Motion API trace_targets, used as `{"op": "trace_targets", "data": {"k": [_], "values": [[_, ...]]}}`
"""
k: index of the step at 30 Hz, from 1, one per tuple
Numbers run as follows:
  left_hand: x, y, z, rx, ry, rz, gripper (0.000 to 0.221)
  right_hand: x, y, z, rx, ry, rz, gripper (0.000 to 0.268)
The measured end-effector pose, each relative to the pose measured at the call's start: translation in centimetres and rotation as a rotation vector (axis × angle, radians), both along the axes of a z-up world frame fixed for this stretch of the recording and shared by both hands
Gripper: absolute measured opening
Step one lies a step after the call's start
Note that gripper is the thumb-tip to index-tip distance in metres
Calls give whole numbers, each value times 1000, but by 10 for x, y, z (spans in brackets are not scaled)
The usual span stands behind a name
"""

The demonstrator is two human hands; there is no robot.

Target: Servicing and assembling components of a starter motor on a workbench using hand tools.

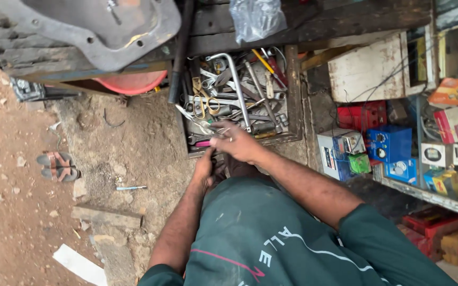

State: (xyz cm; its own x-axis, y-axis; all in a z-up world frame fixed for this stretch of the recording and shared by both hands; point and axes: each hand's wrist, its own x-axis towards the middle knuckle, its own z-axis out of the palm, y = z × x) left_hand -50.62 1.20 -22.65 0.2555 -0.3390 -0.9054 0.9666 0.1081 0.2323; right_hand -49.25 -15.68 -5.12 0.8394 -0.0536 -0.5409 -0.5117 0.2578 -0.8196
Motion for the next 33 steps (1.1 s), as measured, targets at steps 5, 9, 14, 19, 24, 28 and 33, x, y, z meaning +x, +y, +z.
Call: {"op": "trace_targets", "data": {"k": [5,9,14,19,24,28,33], "values": [[4,-3,-19,-49,40,51,62,-43,-22,-25,-666,-197,351,63],[11,-11,-6,61,89,53,58,-87,-75,-29,-1103,108,-85,59],[7,-19,-14,35,99,103,52,-133,-180,-139,-1480,181,-179,90],[4,-18,-10,-29,76,193,41,-143,-193,-144,-1160,492,-67,53],[-20,7,-9,-48,69,137,43,-183,-171,-146,-1223,288,-140,50],[-61,36,-49,-95,136,209,40,-209,-135,-123,-1089,346,-151,37],[-83,54,-70,-65,178,127,40,-222,-125,-122,-1040,357,-161,33]]}}
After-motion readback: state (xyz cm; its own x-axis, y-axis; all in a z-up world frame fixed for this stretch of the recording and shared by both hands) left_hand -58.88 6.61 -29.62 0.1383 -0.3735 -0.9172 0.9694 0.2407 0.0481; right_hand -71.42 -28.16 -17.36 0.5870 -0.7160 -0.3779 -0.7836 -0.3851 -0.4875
